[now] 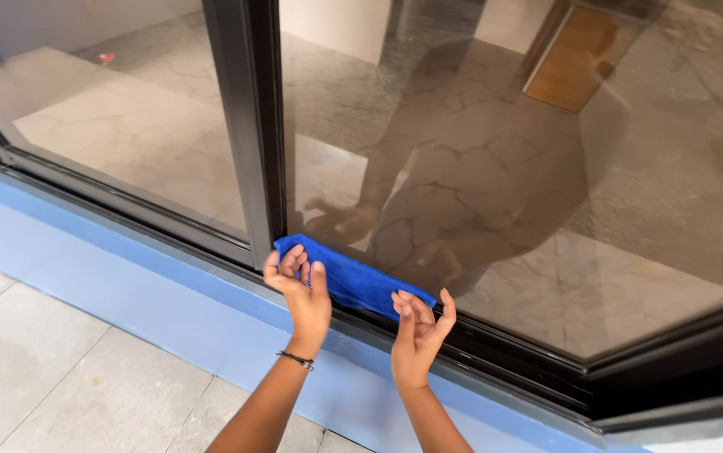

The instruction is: The person wipes the glass surface of a sliding door using a blue cloth, moving it in circular and side-to-side motions across the pane and along the frame.

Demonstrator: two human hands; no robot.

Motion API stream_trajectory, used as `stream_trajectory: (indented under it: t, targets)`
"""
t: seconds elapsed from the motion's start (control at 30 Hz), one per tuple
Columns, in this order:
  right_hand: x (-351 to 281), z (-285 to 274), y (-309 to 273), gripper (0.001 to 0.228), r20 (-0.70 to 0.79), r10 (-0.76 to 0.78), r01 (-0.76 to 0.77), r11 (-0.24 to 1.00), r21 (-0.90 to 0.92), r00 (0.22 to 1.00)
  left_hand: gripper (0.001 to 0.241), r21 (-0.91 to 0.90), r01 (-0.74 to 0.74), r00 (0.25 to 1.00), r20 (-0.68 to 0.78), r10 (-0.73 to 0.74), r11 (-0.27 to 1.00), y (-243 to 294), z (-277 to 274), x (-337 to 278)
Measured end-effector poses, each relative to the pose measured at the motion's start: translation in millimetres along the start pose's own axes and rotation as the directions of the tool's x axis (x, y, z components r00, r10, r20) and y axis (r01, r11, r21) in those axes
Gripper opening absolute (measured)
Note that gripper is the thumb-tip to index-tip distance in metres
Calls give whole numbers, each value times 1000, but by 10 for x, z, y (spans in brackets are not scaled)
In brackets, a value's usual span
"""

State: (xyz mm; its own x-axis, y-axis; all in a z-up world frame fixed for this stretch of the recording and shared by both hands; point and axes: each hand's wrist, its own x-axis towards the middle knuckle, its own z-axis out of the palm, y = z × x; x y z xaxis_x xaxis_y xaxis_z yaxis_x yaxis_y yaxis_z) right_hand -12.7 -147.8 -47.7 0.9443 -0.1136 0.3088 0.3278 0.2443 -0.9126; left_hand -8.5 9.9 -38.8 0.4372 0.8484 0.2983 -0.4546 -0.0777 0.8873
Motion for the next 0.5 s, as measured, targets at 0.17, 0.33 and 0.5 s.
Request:
stream_trajectory:
  t: [0.17,0.33,0.5]
  targets:
    - [-241,168,259,65,292,-454,509,849,-145,842,98,421,-414,885,393,249,807,-44,-33,-70]
    - [-467,525,358,71,277,-224,345,764,-546,935,135,717,-526,806,591,1,457,-272,-136,37]
    - [-323,951,437,94,69,-148,155,709,-688,987,71,744,-668,744,666,44,28,-578,-172,131]
